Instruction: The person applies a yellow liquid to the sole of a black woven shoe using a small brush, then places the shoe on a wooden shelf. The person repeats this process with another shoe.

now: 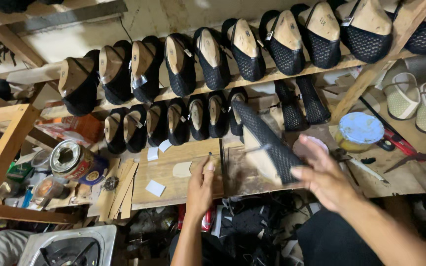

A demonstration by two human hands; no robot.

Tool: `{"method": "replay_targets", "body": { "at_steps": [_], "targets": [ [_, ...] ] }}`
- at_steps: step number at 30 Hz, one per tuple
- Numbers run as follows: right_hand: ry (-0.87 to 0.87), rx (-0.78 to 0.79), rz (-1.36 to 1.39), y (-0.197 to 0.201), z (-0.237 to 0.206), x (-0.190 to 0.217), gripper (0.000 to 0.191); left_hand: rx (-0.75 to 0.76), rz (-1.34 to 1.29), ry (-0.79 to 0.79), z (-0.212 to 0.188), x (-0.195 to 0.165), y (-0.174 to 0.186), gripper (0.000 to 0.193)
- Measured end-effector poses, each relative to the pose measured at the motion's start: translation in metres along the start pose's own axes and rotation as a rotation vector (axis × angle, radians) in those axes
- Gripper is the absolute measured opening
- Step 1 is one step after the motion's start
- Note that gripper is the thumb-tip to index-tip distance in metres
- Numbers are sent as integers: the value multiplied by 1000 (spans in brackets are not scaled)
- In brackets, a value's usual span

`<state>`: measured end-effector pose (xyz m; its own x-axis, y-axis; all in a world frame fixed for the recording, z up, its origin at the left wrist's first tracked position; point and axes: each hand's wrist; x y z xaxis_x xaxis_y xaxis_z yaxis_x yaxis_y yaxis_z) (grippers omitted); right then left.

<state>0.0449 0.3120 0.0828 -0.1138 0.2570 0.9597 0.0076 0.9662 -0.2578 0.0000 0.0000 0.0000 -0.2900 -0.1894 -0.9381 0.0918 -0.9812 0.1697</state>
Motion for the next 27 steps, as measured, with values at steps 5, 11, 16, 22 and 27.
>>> {"method": "replay_targets", "body": {
  "at_steps": [5,11,16,22,27],
  "targets": [
    [54,-146,-55,12,75,17,96,-202,334,30,2,13,-7,41],
    [45,-252,-44,-2,150,-1,98,-236,299,66,0,10,-9,34],
    [-11,-294,-130,-24,180,-8,99,-251,339,53,5,6,-10,32],
    [7,-294,-118,-38,200,-16,99,-263,382,21,12,12,-10,29],
    [-75,-243,-92,-27,207,-20,103,-256,398,18,13,18,-13,26]
  ]
}}
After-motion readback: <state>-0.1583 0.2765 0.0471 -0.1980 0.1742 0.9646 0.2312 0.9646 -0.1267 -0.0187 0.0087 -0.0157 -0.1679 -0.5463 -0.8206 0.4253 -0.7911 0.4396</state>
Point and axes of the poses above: each hand's wrist, its own z-axis towards the middle knuckle, its own y-axis out of the back of the hand, x = y × z
